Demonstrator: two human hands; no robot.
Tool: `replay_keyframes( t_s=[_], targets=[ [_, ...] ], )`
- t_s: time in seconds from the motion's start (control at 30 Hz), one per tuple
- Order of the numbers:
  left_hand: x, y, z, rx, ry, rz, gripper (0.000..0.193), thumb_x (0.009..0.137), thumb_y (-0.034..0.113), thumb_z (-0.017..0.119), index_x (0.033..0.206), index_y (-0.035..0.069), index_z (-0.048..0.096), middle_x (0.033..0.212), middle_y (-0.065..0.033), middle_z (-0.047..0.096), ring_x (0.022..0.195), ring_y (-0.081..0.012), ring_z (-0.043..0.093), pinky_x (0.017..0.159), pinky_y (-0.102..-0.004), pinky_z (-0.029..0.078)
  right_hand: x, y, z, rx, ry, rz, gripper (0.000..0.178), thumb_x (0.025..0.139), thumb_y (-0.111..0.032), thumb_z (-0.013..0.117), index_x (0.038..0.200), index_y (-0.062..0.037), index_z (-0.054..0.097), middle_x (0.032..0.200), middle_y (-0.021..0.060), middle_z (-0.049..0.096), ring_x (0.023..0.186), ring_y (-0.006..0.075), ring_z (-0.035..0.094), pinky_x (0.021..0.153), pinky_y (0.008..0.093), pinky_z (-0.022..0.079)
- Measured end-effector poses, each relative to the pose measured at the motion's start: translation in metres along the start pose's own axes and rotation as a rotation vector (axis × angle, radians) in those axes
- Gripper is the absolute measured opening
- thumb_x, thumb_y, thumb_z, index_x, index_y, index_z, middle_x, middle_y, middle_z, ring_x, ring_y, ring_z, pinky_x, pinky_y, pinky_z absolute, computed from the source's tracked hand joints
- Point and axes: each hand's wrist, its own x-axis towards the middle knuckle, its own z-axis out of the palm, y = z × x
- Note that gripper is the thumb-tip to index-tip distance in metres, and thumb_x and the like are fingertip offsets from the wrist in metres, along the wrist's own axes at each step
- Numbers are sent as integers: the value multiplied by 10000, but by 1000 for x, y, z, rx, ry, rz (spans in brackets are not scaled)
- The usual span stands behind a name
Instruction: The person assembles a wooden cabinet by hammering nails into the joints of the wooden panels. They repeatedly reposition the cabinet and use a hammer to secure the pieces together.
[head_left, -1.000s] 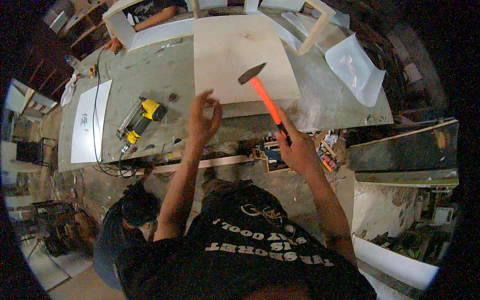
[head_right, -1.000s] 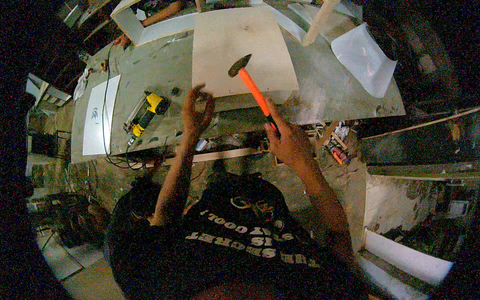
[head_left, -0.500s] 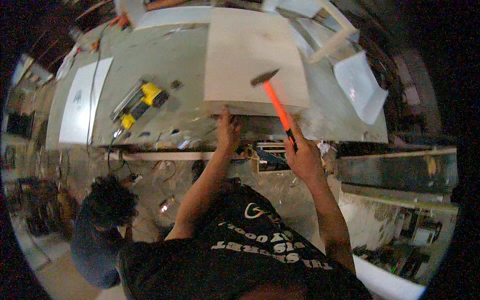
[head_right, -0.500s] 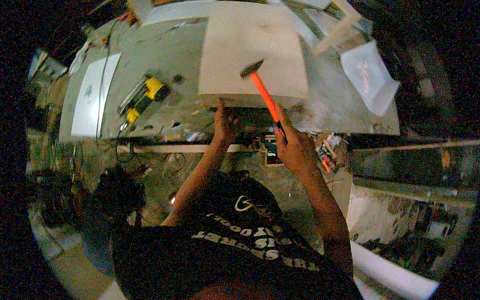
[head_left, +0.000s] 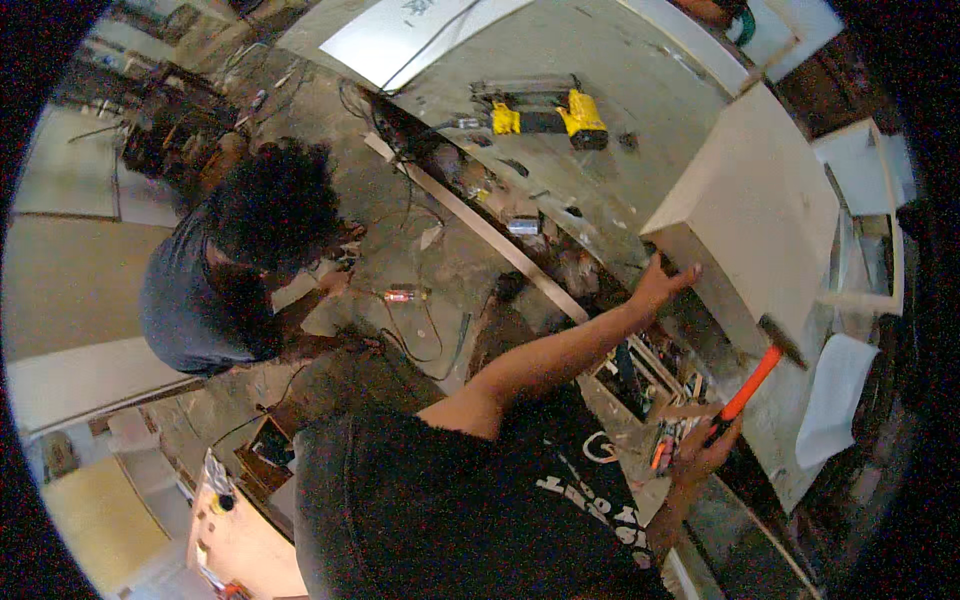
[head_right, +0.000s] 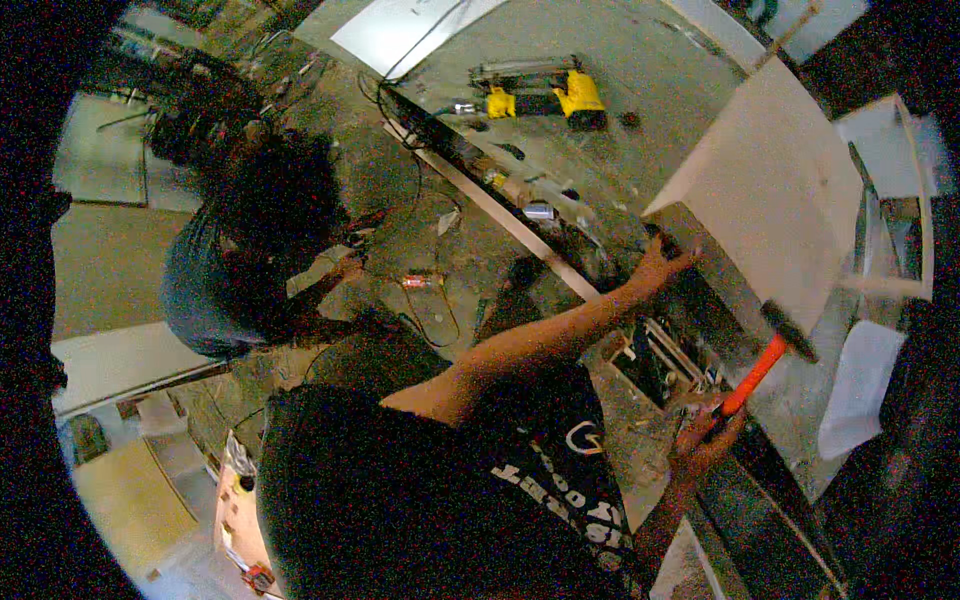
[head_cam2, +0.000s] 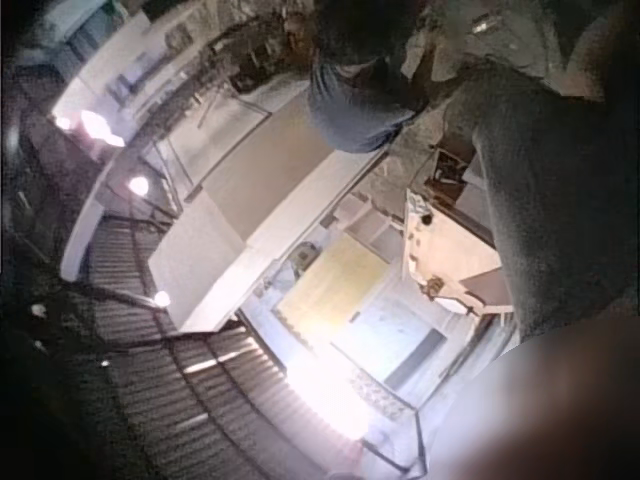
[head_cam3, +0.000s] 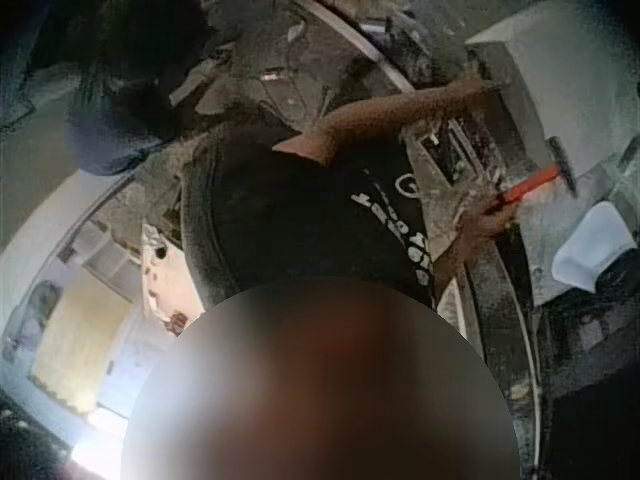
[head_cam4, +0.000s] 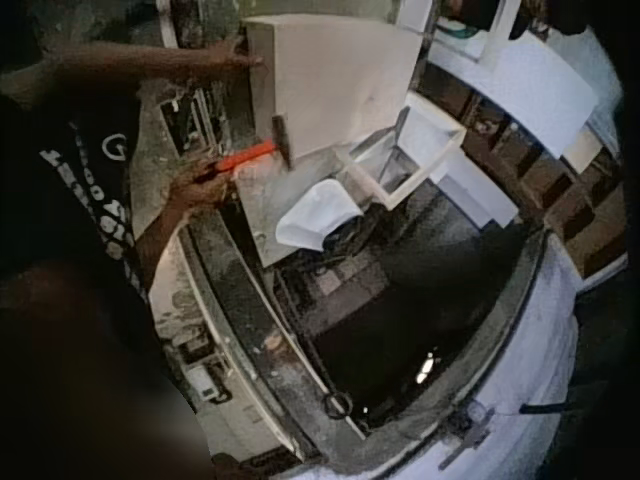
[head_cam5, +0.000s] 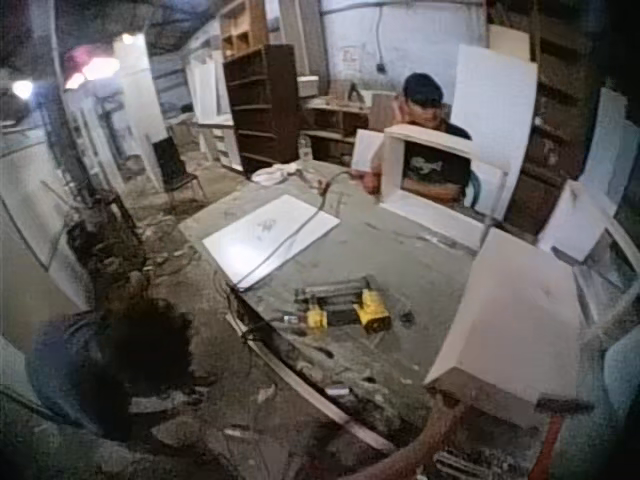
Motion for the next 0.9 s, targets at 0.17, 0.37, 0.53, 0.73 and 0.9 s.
replay_keyframes(
  t_s=[0.17, 0.37, 0.53, 0.73, 0.9],
  targets=[
    [-69, -8, -71, -84, -15, -69, 983, 898, 358, 754, 1572, 44, 112, 1386, -189, 539, 1211, -263, 580, 1017, -386, 484, -72, 55, 47, 285, -122, -197, 551, 930, -292, 665, 1320, 75, 538, 1039, 156, 642, 853, 215, 570, 801, 371, 487],
    [-127, -4, -141, 104, 61, 39, 776, 916, 381, 730, 1503, 40, 355, 1323, -146, 594, 1140, -215, 607, 930, -344, 519, -78, 36, 95, 304, -364, -239, 461, 900, -235, 665, 1270, 21, 565, 977, 95, 627, 804, 217, 583, 722, 353, 503],
    [-105, -3, -143, 234, -57, -61, 789, 911, 521, 680, 1465, 23, 420, 1297, -148, 616, 1173, -239, 592, 924, -378, 521, -29, 28, 85, 180, -399, -263, 435, 938, -248, 661, 1261, 32, 579, 1021, 103, 650, 832, 210, 622, 689, 311, 501],
    [-46, 5, -64, 219, -148, 11, 790, 887, 607, 652, 1386, 14, 497, 1233, -149, 627, 1134, -267, 595, 892, -419, 530, -38, -17, 45, 163, -274, -2, 561, 984, -230, 605, 1440, 26, 401, 1271, 182, 559, 1025, 250, 580, 877, 339, 497],
    [-27, 38, -14, -295, -88, -148, 898, 796, 472, 824, 1402, 40, 321, 1280, -137, 583, 1121, -263, 579, 912, -413, 497, -35, -56, 20, 346, -36, 121, 528, 985, -205, 583, 1431, 2, 389, 1061, 83, 556, 832, 148, 530, 708, 290, 475]
  ],
)
